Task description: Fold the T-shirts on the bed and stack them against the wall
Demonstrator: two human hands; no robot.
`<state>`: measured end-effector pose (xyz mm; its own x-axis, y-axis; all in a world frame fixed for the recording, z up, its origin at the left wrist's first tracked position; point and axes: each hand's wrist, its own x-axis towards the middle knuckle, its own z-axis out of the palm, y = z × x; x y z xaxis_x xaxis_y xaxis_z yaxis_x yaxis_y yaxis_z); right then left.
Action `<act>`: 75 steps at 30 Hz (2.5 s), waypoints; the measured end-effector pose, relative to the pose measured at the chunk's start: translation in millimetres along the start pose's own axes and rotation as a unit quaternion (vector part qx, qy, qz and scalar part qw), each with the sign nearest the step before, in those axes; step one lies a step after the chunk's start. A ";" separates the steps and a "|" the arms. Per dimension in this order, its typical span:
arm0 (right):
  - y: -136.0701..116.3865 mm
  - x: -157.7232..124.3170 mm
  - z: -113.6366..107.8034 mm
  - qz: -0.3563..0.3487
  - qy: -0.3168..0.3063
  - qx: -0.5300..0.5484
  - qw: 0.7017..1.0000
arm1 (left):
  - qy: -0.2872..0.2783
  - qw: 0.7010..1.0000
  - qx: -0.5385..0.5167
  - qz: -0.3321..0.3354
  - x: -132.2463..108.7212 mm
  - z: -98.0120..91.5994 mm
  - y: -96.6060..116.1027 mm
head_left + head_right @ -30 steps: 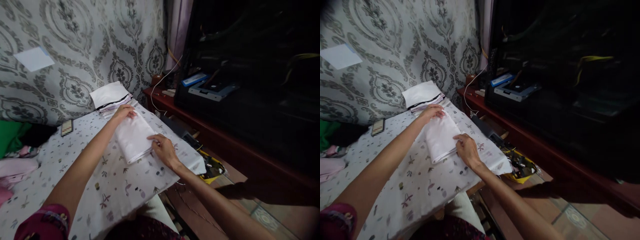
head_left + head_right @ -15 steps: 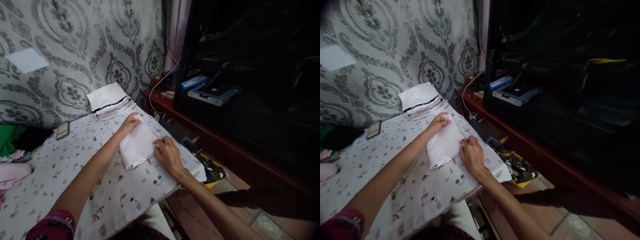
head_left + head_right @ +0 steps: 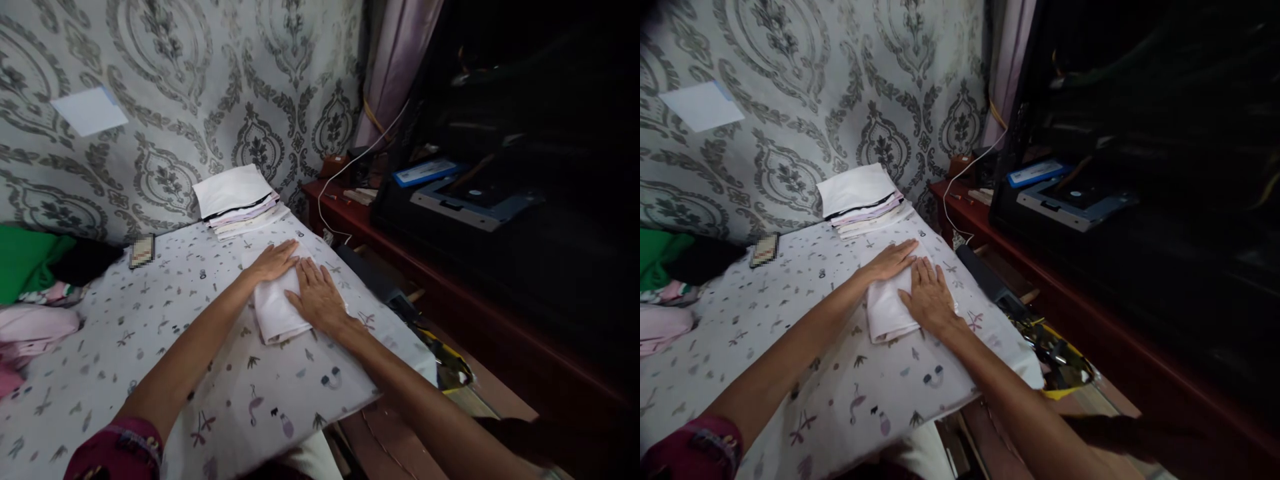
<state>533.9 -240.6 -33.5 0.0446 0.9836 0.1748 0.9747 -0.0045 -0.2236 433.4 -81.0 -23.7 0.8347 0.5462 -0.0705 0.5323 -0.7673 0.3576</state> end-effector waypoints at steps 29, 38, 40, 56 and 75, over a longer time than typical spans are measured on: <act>-31.4 84.0 4.4 -0.080 -0.126 -0.002 0.989 | 0.191 0.977 -0.049 -0.085 -50.5 -26.1 -92.5; -30.6 87.7 15.0 -0.078 -0.132 0.002 0.988 | 0.273 0.959 -0.007 -0.079 -95.4 -25.3 -57.0; -25.8 93.0 13.3 -0.089 -0.136 0.015 0.987 | 0.262 0.960 -0.047 -0.080 -127.3 -20.0 -24.6; 46.5 155.6 -24.9 0.022 -0.158 -0.012 0.987 | 0.071 0.970 0.011 -0.231 -193.2 9.3 94.8; -71.8 53.0 -30.3 -0.139 -0.089 0.006 0.986 | 0.119 0.952 -0.017 -0.282 -289.7 1.2 34.5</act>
<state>472.9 -193.6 20.9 -0.2648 0.9624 0.0601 0.9408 0.2715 -0.2030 210.1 -266.1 7.9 0.3590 0.9320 -0.0494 0.8784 -0.3195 0.3553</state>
